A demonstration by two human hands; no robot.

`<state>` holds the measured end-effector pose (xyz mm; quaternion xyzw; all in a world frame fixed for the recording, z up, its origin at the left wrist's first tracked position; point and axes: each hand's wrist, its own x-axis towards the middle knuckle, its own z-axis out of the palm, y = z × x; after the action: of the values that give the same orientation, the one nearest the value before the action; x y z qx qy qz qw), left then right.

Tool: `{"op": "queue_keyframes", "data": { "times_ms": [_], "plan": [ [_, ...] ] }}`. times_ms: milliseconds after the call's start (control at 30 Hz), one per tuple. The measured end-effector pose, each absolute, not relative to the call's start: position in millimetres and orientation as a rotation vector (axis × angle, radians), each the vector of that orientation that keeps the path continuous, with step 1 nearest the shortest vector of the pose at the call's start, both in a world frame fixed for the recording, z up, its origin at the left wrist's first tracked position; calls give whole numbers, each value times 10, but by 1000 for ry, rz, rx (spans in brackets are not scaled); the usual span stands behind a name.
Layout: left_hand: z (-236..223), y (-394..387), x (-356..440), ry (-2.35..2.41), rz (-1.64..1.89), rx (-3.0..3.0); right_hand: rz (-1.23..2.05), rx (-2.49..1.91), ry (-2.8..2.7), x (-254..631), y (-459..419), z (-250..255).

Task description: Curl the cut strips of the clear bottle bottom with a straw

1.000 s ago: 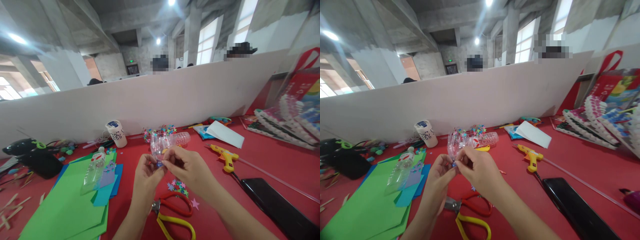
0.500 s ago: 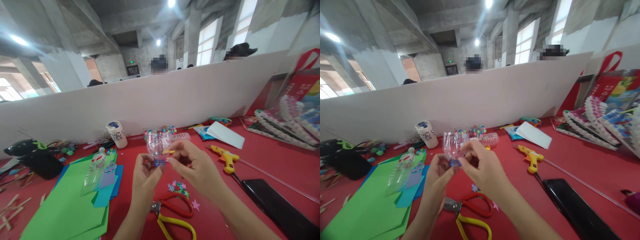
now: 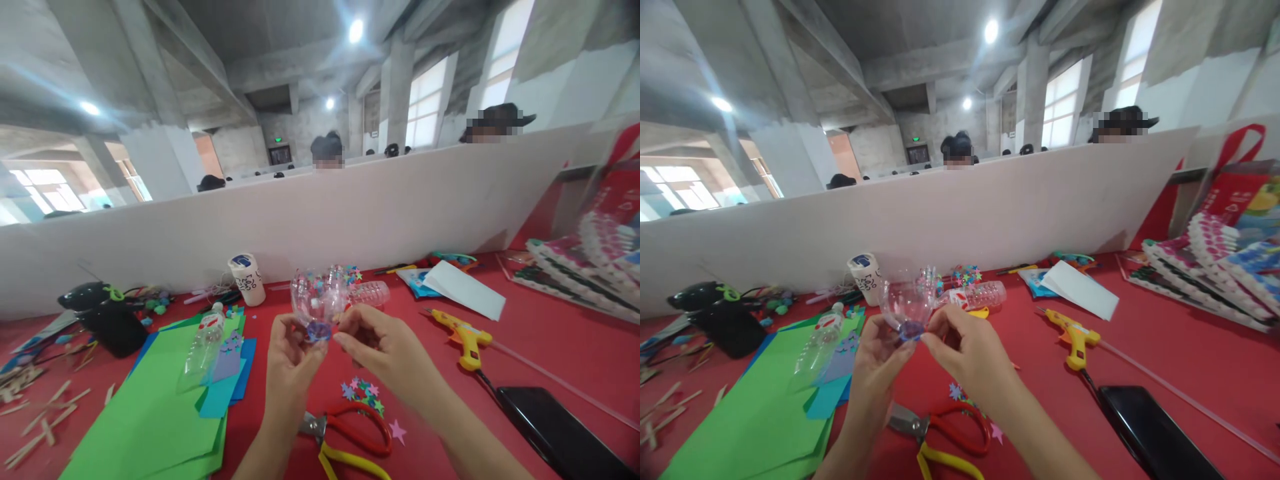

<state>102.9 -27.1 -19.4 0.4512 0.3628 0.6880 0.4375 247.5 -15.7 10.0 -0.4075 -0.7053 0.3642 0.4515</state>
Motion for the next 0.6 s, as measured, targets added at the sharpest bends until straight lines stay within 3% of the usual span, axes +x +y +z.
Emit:
{"op": "queue_keyframes", "data": {
  "times_ms": [233,600],
  "plan": [
    [-76,-346,1264,875,1606,966,694,-1009,-1717,2581,-329,218],
    [-124,-321,1304,909,1580,907,670,-1022,-1782,2549,-219,112]
  ]
}}
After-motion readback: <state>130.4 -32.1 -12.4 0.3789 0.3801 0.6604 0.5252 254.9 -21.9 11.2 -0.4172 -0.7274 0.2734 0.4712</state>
